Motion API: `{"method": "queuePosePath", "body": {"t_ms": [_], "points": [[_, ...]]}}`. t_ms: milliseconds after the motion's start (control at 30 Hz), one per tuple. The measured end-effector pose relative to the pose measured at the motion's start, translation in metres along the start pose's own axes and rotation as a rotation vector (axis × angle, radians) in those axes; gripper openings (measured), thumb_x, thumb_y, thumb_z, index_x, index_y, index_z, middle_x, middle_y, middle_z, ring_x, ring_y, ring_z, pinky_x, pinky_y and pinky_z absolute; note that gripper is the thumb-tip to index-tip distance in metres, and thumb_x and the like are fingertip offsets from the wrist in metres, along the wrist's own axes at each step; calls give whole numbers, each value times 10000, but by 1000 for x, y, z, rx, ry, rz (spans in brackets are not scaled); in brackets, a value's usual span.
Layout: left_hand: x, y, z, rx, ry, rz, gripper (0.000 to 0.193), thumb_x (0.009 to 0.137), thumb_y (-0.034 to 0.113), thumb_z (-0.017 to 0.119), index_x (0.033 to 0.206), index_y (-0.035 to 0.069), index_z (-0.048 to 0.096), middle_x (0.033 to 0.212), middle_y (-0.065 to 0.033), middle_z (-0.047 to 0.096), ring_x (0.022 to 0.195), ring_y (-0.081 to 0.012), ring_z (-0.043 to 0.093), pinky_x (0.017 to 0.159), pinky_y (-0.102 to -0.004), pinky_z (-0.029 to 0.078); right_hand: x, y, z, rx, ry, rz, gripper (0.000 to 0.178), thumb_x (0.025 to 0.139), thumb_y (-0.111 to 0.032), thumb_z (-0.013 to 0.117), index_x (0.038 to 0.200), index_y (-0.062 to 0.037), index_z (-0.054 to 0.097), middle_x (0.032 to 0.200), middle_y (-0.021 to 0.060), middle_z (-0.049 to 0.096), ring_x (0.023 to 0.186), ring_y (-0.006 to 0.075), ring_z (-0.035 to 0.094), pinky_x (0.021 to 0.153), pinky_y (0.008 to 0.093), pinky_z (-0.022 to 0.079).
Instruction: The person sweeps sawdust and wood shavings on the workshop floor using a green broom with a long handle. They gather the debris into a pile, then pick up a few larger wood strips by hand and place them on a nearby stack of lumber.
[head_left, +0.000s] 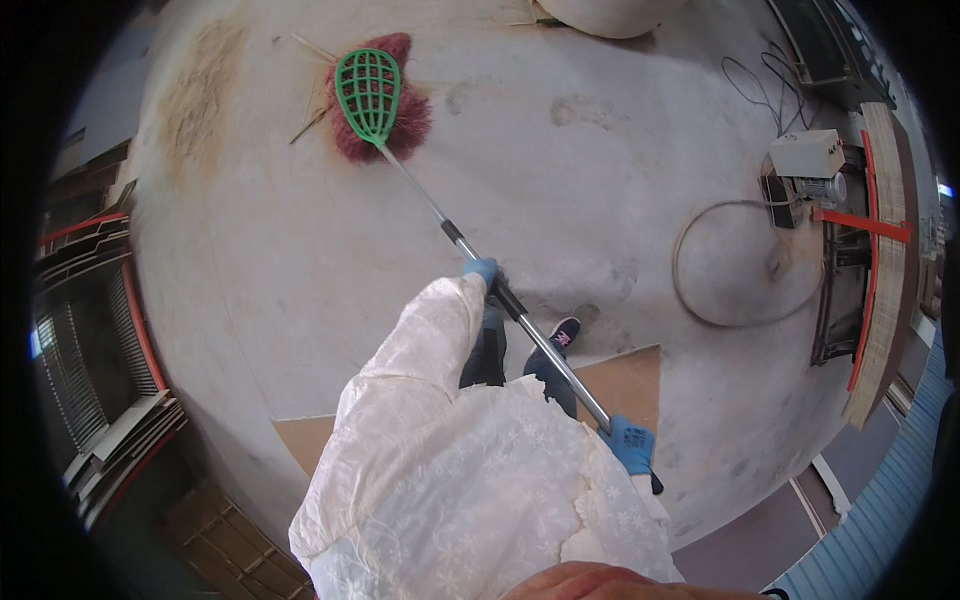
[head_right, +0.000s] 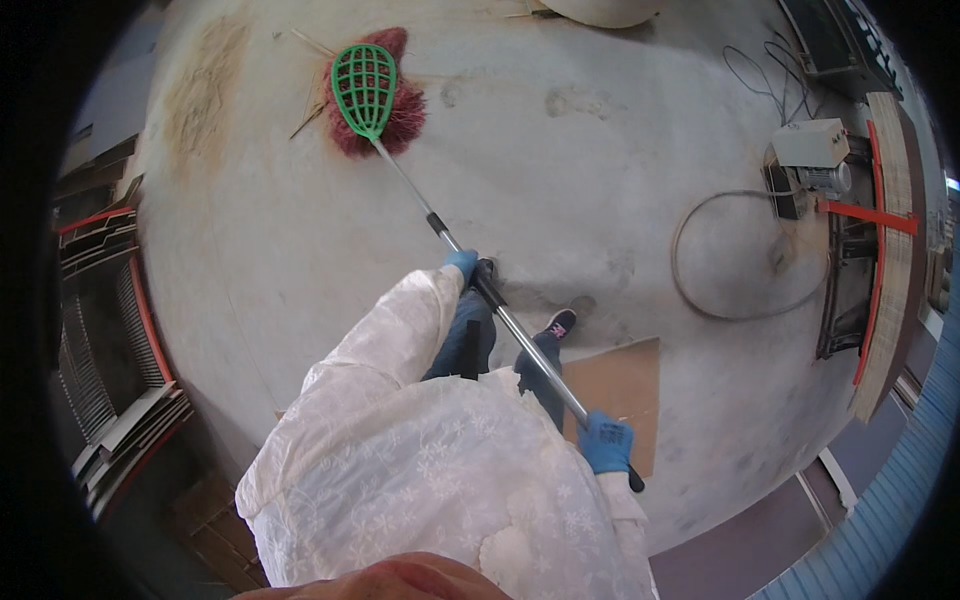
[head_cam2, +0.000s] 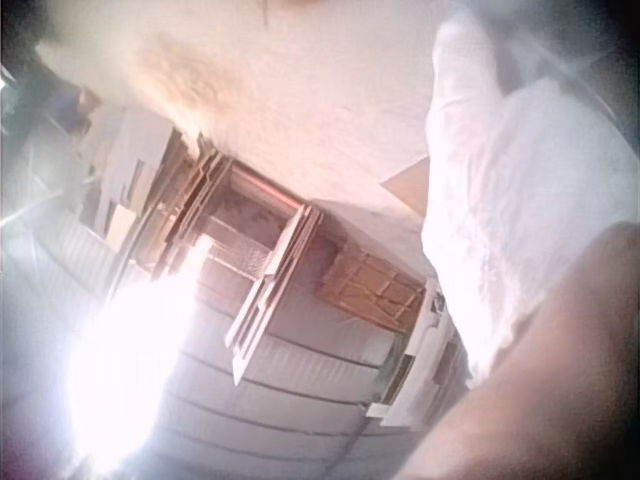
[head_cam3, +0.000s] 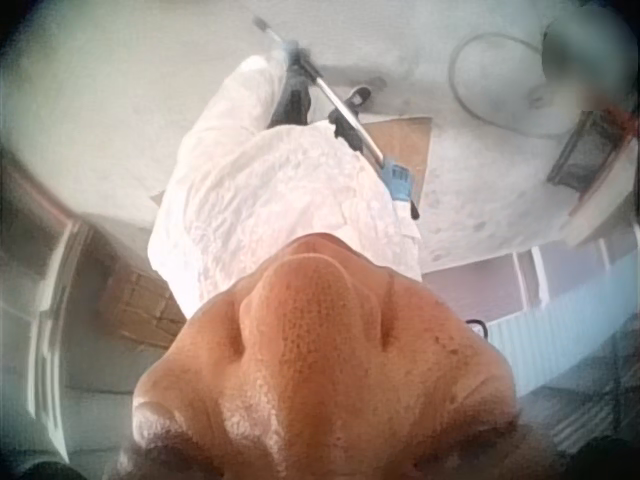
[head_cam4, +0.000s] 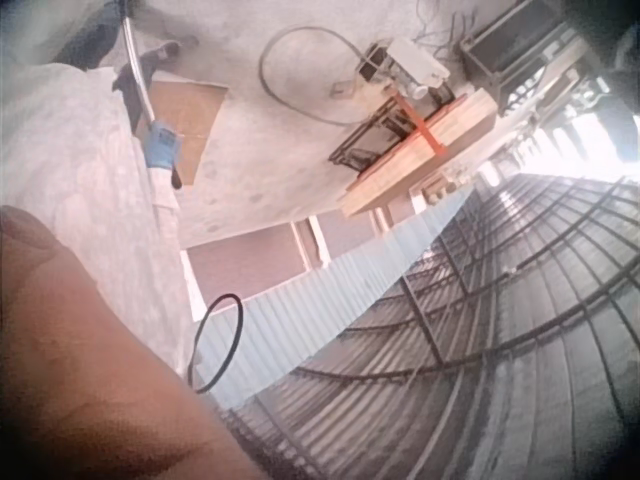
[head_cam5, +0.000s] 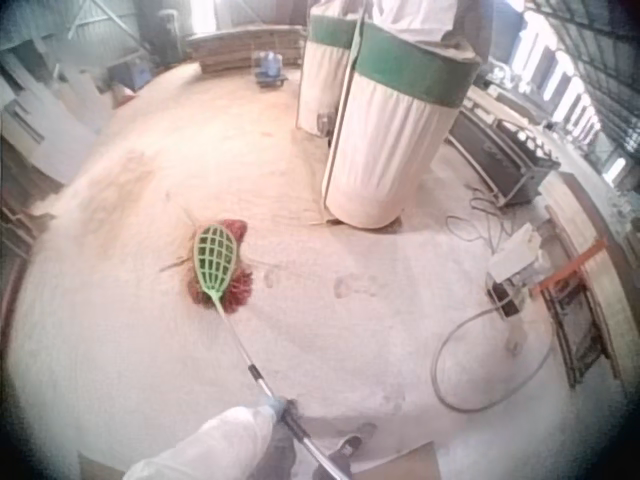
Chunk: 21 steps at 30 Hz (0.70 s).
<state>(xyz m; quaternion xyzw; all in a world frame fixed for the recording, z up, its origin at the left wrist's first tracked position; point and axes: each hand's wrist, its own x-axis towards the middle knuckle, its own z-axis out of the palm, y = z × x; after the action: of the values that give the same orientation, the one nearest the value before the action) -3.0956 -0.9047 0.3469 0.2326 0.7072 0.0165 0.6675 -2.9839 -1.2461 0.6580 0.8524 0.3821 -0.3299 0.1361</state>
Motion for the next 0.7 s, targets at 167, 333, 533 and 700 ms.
{"method": "queuePosePath", "body": {"t_ms": [167,333,533,700], "points": [[7,34,-8,-297,-39,-118,245,905,155,526,1099,16,469,742,-152,590,661,-320,645,555,-463,555,15,-15,0,-72,126,30,237,824,-322,661,733,-105,628,661,148,641,607,337,646,569,431,491],[-17,-9,45,-427,-208,-246,148,894,161,517,901,13,528,714,-155,601,592,-317,622,570,-459,553,-24,27,-10,-93,166,215,204,776,-304,713,759,-118,631,684,131,653,621,329,649,596,443,494],[-72,-38,83,-353,-569,-320,78,934,174,520,933,100,496,753,-113,518,619,-293,537,618,-460,537,-101,40,-24,-168,131,474,158,807,-328,643,771,-175,664,711,87,680,664,289,679,601,434,507],[-114,-62,119,-275,-432,-386,89,943,128,491,1027,100,482,828,-144,567,722,-336,603,718,-517,556,-162,57,-51,-212,96,492,125,793,-300,645,787,-177,671,727,73,687,686,279,685,641,438,503]]}}
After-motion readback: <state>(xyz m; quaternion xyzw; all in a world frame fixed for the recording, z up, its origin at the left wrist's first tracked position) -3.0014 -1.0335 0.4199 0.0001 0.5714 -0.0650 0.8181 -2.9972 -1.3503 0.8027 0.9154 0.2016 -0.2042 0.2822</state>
